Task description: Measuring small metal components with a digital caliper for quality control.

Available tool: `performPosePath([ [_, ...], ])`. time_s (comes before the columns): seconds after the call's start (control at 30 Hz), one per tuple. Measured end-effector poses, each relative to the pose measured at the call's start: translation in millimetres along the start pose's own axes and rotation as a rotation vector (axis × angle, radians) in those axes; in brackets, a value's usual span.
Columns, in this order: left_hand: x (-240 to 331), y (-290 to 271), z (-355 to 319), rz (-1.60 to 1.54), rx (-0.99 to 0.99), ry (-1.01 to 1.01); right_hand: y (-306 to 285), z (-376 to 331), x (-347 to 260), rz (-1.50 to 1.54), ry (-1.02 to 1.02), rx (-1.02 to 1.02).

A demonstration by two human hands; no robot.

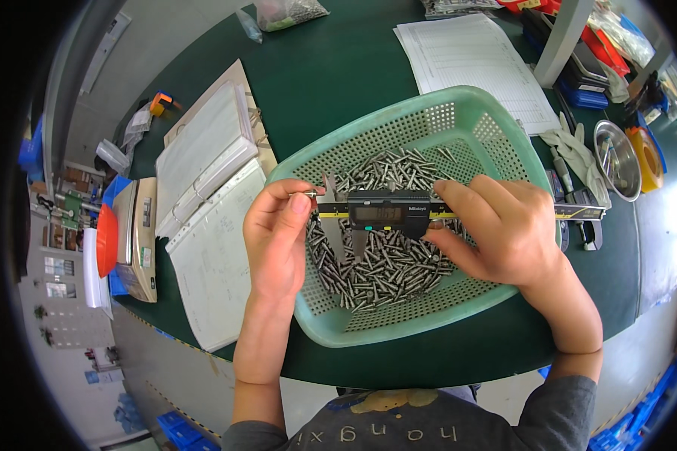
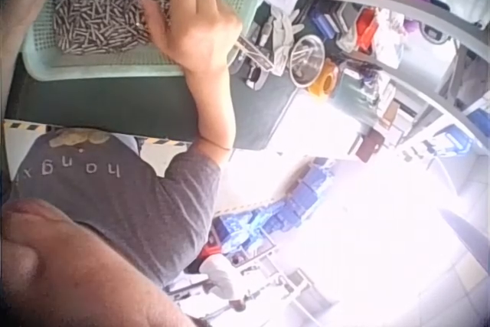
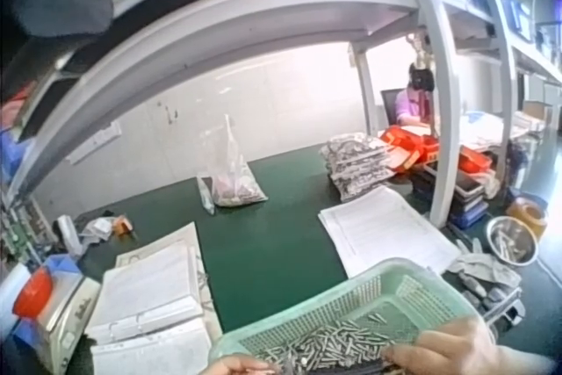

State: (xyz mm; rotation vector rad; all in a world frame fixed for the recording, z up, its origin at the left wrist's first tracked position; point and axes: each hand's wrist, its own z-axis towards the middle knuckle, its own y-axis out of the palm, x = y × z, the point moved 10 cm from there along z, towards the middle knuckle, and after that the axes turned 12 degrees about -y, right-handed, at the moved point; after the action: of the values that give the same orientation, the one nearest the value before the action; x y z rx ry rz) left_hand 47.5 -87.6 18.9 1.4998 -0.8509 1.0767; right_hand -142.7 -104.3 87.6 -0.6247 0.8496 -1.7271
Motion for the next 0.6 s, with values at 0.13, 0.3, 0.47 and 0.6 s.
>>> performPosePath([
  [0.13,-0.2,0.6,-0.9,0.006,-0.007,-0.012,-0.8,0.9,-0.7,-0.006,-0.004,0.008],
  [0.3,-0.1,1.7,-0.9,0.015,-0.010,-0.004,0.0,0.3,-0.2,-0.003,0.003,0.006],
  [0.47,4.9,3.1,-2.2,0.069,-0.032,0.053,1.0,-0.8,0.2,0.015,0.000,0.017],
  [0.6,6.5,4.1,-2.6,0.089,-0.018,0.071,0.8,-1.6,0.6,0.021,0.000,0.022],
])
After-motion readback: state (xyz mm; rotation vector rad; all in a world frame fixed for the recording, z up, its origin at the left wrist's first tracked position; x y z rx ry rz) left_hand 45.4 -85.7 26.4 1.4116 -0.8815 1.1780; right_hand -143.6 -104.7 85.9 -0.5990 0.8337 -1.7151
